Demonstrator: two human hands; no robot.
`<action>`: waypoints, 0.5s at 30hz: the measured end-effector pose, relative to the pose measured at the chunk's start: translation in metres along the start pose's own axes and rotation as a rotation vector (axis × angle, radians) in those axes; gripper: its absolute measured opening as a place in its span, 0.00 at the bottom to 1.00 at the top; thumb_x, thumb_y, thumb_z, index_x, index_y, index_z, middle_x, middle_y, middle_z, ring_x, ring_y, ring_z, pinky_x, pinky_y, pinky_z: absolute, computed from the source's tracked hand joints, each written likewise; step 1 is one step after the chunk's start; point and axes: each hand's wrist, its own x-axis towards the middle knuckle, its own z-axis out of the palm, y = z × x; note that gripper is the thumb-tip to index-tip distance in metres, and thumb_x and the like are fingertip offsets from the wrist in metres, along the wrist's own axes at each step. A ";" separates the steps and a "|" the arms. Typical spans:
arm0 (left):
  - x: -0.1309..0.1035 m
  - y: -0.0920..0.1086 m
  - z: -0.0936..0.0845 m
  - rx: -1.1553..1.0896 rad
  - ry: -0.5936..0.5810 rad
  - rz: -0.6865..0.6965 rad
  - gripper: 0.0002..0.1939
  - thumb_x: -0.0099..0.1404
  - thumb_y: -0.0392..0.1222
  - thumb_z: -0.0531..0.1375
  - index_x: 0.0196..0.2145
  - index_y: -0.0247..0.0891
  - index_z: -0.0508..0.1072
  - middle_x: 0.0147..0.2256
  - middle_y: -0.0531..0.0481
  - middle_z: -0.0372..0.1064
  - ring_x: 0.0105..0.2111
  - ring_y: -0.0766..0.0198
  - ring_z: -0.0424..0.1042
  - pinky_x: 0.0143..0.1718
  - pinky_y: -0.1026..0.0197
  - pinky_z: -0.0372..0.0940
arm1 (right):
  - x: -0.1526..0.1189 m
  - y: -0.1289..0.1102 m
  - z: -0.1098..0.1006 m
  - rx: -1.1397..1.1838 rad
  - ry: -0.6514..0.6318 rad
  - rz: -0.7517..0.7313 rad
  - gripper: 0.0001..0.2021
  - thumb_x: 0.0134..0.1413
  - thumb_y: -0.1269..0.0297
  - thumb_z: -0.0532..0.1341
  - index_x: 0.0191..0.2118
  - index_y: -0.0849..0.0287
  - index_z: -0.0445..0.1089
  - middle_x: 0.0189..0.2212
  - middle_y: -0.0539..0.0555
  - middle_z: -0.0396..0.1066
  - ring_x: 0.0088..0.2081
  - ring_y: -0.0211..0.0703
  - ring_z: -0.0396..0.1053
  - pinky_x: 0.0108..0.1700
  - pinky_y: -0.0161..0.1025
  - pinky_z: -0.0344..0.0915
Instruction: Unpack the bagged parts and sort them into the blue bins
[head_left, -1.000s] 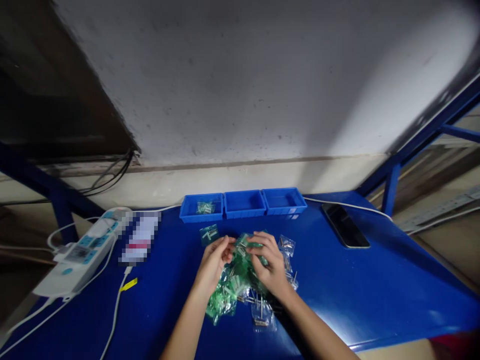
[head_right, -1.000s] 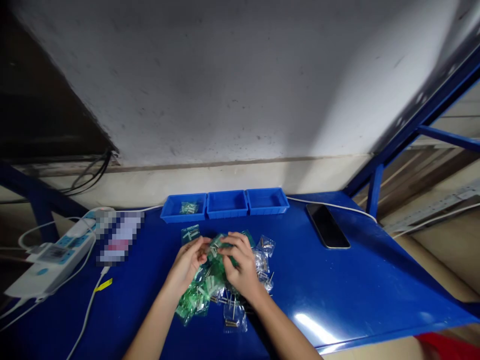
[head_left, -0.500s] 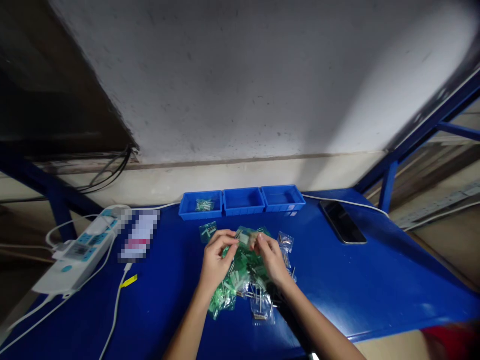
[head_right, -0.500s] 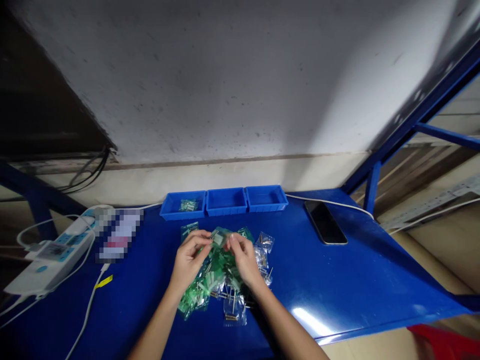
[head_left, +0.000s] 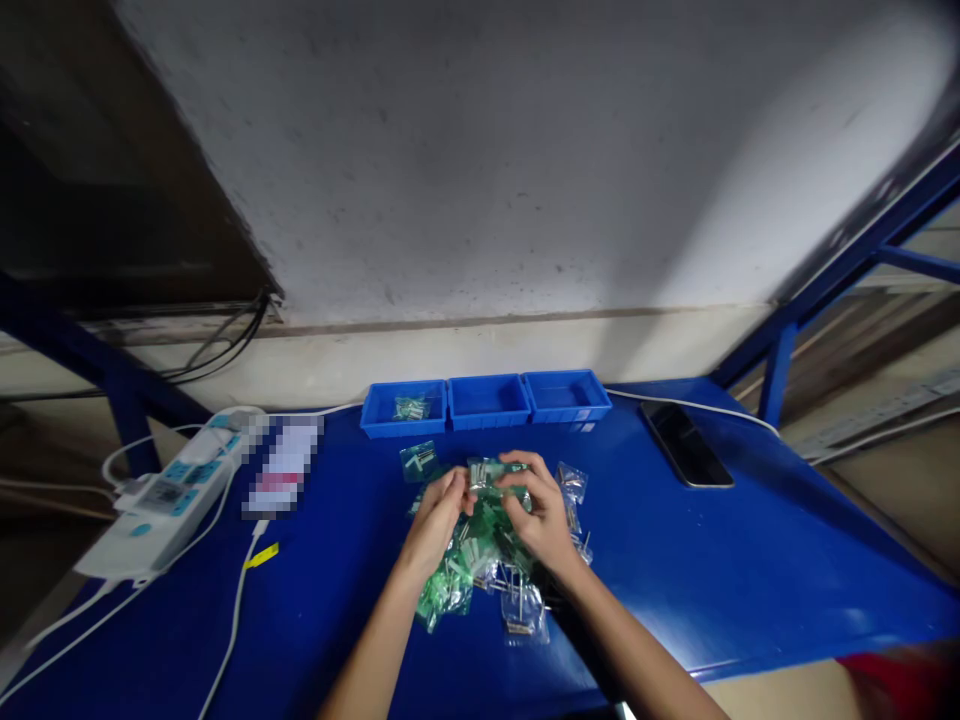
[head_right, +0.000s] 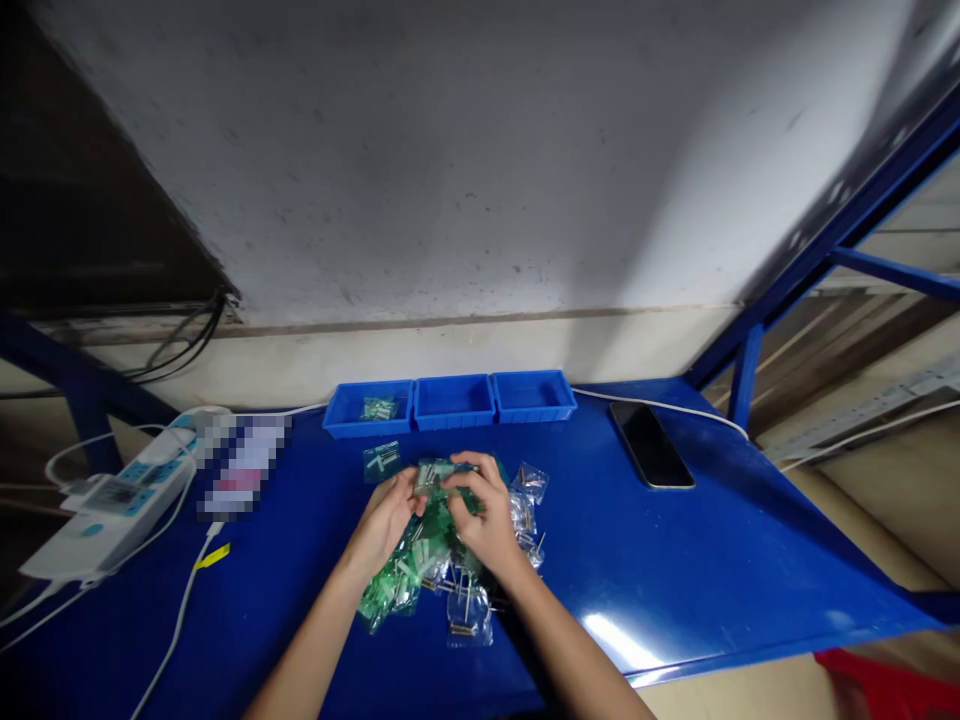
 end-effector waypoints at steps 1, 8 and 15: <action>0.000 -0.001 0.001 -0.038 0.002 -0.008 0.17 0.62 0.54 0.57 0.27 0.35 0.69 0.24 0.52 0.60 0.23 0.68 0.60 0.26 0.65 0.58 | 0.000 0.000 0.000 -0.038 -0.004 -0.011 0.09 0.48 0.74 0.55 0.31 0.55 0.71 0.44 0.56 0.65 0.48 0.49 0.63 0.49 0.48 0.60; -0.002 0.004 0.000 0.415 0.111 0.364 0.07 0.60 0.39 0.58 0.35 0.41 0.76 0.36 0.47 0.68 0.38 0.59 0.68 0.37 0.61 0.63 | 0.003 0.009 -0.002 0.237 -0.117 0.293 0.08 0.46 0.66 0.59 0.34 0.56 0.72 0.46 0.57 0.59 0.49 0.50 0.61 0.44 0.43 0.63; -0.003 -0.001 -0.002 0.682 0.130 0.568 0.16 0.63 0.33 0.52 0.39 0.46 0.77 0.42 0.45 0.63 0.39 0.60 0.67 0.41 0.58 0.64 | 0.003 0.007 -0.002 0.600 -0.213 0.488 0.16 0.54 0.49 0.55 0.30 0.58 0.69 0.26 0.51 0.65 0.29 0.41 0.62 0.33 0.38 0.60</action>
